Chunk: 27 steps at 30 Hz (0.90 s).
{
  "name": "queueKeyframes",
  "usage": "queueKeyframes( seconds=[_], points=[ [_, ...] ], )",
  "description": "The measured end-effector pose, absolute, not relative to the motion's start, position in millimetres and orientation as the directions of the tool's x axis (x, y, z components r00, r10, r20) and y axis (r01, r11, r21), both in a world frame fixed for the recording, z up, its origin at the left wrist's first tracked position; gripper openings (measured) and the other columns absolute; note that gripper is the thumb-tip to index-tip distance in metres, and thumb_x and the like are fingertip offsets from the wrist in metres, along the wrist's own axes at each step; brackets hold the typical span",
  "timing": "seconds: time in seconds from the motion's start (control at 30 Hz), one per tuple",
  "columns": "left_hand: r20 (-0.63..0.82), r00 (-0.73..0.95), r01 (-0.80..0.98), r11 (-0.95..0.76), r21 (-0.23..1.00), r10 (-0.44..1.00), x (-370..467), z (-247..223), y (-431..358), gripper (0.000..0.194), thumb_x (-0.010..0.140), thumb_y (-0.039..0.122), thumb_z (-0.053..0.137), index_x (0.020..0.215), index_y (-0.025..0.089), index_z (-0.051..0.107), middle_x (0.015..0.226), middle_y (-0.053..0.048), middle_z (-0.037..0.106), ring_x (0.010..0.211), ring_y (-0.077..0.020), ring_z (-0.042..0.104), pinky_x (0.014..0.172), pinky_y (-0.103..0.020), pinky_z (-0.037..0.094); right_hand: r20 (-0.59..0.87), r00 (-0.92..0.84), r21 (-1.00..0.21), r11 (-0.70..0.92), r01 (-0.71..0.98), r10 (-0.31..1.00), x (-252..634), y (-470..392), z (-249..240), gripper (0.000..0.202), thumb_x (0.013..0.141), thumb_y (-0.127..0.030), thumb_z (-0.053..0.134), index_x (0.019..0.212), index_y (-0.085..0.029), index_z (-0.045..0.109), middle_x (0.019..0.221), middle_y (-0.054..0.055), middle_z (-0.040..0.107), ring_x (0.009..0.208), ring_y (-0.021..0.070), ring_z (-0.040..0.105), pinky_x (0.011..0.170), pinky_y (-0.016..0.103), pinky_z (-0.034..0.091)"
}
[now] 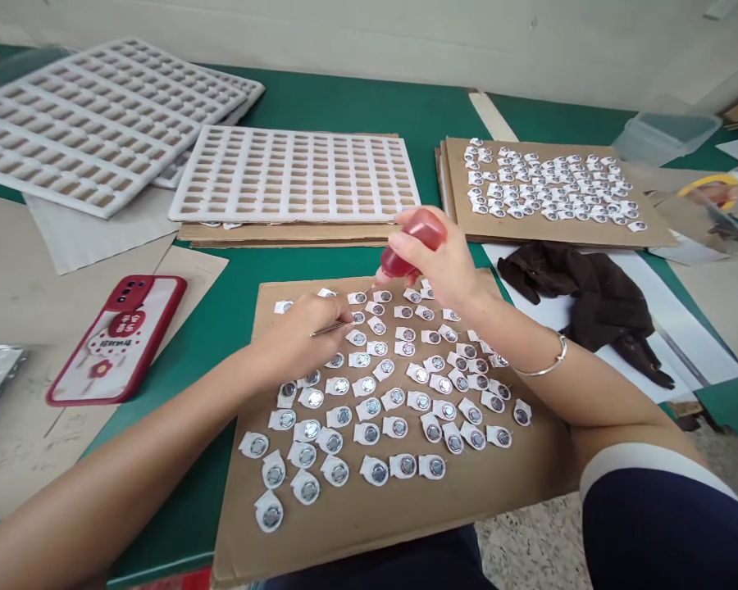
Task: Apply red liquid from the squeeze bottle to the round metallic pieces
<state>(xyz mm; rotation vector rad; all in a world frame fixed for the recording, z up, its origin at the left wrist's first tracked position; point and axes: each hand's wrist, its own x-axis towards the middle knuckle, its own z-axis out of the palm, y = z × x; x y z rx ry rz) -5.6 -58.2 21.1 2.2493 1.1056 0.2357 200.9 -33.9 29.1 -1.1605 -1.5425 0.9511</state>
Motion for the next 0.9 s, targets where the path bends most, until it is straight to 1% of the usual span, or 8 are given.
queueKeyframes(
  seconds=[0.03, 0.1, 0.2, 0.27, 0.37, 0.57, 0.9],
  points=[
    [-0.104, 0.623, 0.654, -0.444, 0.612, 0.775, -7, 20, -58, 0.013, 0.082, 0.018, 0.043, 0.079, 0.015, 0.056, 0.066, 0.0, 0.057, 0.058, -0.0111, 0.05, 0.051, -0.023, 0.036, 0.216, -0.084, -0.946, 0.23, 0.23, 0.973, 203, -38, 28, 0.042, 0.074, -0.052, 0.058, 0.103, -0.022, 0.048, 0.073, -0.001, 0.062, 0.054, 0.0114, 0.062, 0.043, 0.022, 0.045],
    [-0.089, 0.614, 0.644, -0.432, 0.632, 0.785, -9, 18, -60, 0.013, 0.082, 0.019, 0.044, 0.079, 0.015, 0.056, 0.066, 0.0, 0.057, 0.058, -0.0109, 0.05, 0.052, -0.023, 0.036, 0.221, -0.042, -0.935, 0.224, 0.274, 0.974, 205, -49, 22, 0.04, 0.07, -0.048, 0.064, 0.096, -0.02, 0.054, 0.08, 0.001, 0.063, 0.06, 0.0119, 0.062, 0.049, 0.025, 0.049],
    [-0.044, 0.636, 0.613, -0.469, 0.635, 0.771, -10, 16, -62, 0.014, 0.083, 0.018, 0.043, 0.079, 0.015, 0.056, 0.067, 0.0, 0.057, 0.059, -0.011, 0.05, 0.053, -0.024, 0.035, 0.307, -0.015, -0.878, 0.29, 0.382, 0.951, 204, -62, 10, 0.029, 0.068, -0.041, 0.068, 0.085, -0.019, 0.06, 0.083, 0.003, 0.064, 0.072, 0.0137, 0.061, 0.068, 0.031, 0.051],
    [-0.013, 0.654, 0.601, -0.51, 0.615, 0.756, -10, 15, -63, 0.015, 0.083, 0.016, 0.042, 0.08, 0.014, 0.057, 0.066, -0.001, 0.056, 0.06, -0.0116, 0.05, 0.054, -0.025, 0.035, 0.37, -0.019, -0.838, 0.342, 0.426, 0.929, 201, -67, 4, 0.024, 0.068, -0.037, 0.068, 0.081, -0.019, 0.06, 0.082, 0.003, 0.063, 0.075, 0.0141, 0.06, 0.073, 0.033, 0.05],
    [0.015, 0.673, 0.599, -0.557, 0.575, 0.739, -10, 14, -63, 0.015, 0.081, 0.014, 0.043, 0.082, 0.015, 0.058, 0.067, -0.001, 0.057, 0.063, -0.0131, 0.051, 0.057, -0.026, 0.036, 0.414, -0.035, -0.806, 0.384, 0.45, 0.91, 198, -69, -1, 0.02, 0.068, -0.034, 0.068, 0.078, -0.019, 0.06, 0.079, 0.002, 0.062, 0.074, 0.0139, 0.06, 0.072, 0.033, 0.049],
    [0.038, 0.699, 0.593, -0.61, 0.526, 0.714, -9, 15, -63, 0.017, 0.082, 0.015, 0.042, 0.081, 0.015, 0.059, 0.066, -0.002, 0.056, 0.062, -0.0137, 0.052, 0.059, -0.027, 0.036, 0.429, -0.069, -0.783, 0.409, 0.468, 0.901, 196, -70, -5, 0.019, 0.068, -0.033, 0.068, 0.079, -0.02, 0.06, 0.078, 0.001, 0.062, 0.071, 0.0132, 0.059, 0.07, 0.032, 0.049],
    [0.052, 0.708, 0.591, -0.631, 0.503, 0.704, -8, 15, -64, 0.018, 0.082, 0.016, 0.041, 0.08, 0.015, 0.059, 0.062, -0.002, 0.054, 0.061, -0.0143, 0.051, 0.061, -0.028, 0.037, 0.423, -0.096, -0.769, 0.412, 0.489, 0.901, 197, -71, -7, 0.019, 0.069, -0.034, 0.068, 0.08, -0.021, 0.059, 0.079, 0.001, 0.062, 0.073, 0.0137, 0.059, 0.07, 0.032, 0.049]
  ],
)
